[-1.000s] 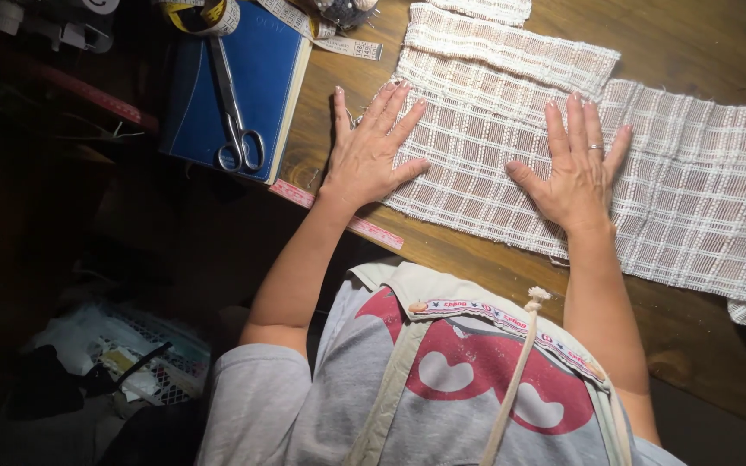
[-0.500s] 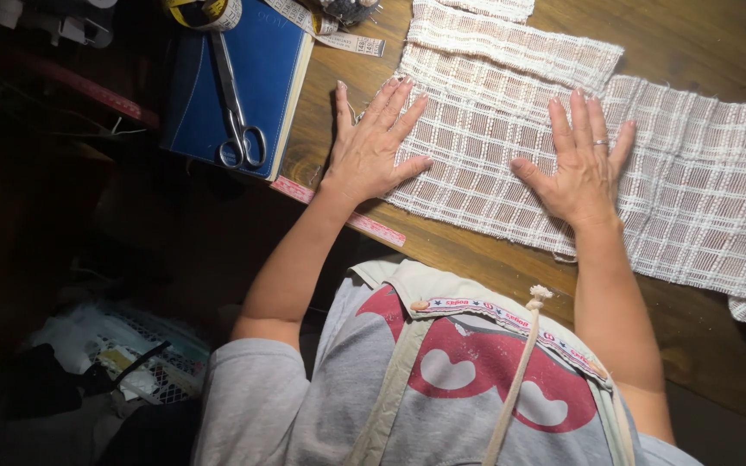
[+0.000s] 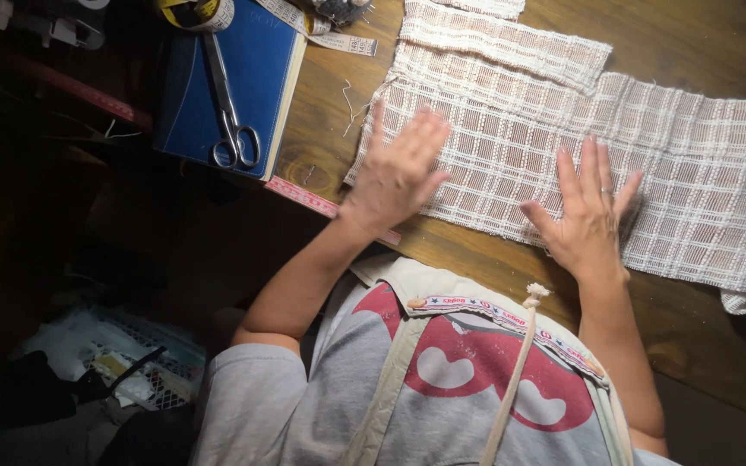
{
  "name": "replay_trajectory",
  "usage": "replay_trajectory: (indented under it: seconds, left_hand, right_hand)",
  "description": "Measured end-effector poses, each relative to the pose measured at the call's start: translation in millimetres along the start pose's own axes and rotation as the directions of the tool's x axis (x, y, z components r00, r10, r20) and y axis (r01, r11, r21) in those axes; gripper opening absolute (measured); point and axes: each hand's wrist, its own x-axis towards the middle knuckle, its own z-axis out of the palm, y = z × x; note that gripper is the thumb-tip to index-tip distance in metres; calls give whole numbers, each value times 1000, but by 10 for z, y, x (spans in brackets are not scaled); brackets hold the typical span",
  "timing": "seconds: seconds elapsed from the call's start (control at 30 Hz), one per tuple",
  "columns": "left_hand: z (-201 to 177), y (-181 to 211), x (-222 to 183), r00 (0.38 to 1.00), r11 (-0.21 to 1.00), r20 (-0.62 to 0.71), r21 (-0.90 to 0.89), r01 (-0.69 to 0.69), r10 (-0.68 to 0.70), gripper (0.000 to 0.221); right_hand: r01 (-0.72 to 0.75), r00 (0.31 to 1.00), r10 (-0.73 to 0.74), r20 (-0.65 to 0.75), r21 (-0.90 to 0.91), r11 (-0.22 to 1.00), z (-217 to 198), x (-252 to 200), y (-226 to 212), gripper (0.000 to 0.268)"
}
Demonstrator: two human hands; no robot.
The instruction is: Preparing and folding fabric pieces on a workbench, including measuring and thread manipulation.
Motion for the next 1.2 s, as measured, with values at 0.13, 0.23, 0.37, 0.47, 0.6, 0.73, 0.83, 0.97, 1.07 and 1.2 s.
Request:
replay_trajectory:
  seconds: [0.13, 0.23, 0.37, 0.47, 0.6, 0.73, 0.83, 0.97, 1.07, 1.2]
  left_hand:
    - [117, 138, 68, 974, 998, 225, 70, -8, -8, 91]
    - [229, 4, 79, 917, 980, 348, 72, 183, -197, 93]
    - [189, -66, 67, 950, 989, 273, 36, 145, -149, 91]
    - [133, -114, 109, 910, 984, 374, 47, 171, -176, 96]
    - [118, -206, 143, 912, 985, 371, 63, 163, -174, 94]
    - [142, -238, 125, 922, 987, 353, 65, 149, -163, 93]
    - [165, -233, 93, 941, 988, 300, 52, 146, -155, 91]
    - [161, -230, 90, 949, 988, 274, 52, 147, -156, 91]
    - [163, -232, 80, 962, 990, 233, 63, 128, -140, 90]
    - [155, -235, 77, 960, 991, 243, 37, 131, -136, 91]
  right_hand:
    - [-81, 997, 80, -3, -39, 996, 150, -186, 185, 103]
    - [-134, 990, 136, 42, -57, 989, 186, -192, 185, 99]
    - [-100, 995, 98, -35, -46, 994, 217, -189, 210, 95]
    - [-144, 989, 146, 38, -59, 988, 207, -162, 187, 101]
    - [-137, 989, 140, 50, -55, 989, 206, -93, 125, 102]
    - [-138, 989, 140, 49, -47, 989, 226, -89, 124, 100]
    - [-173, 981, 177, 76, -57, 983, 194, -76, 84, 103]
    - [-129, 991, 130, 22, -41, 991, 208, -85, 89, 100]
    - [-153, 986, 156, 62, -59, 987, 204, -84, 90, 102]
    - [-129, 991, 130, 29, -43, 991, 200, -98, 79, 101]
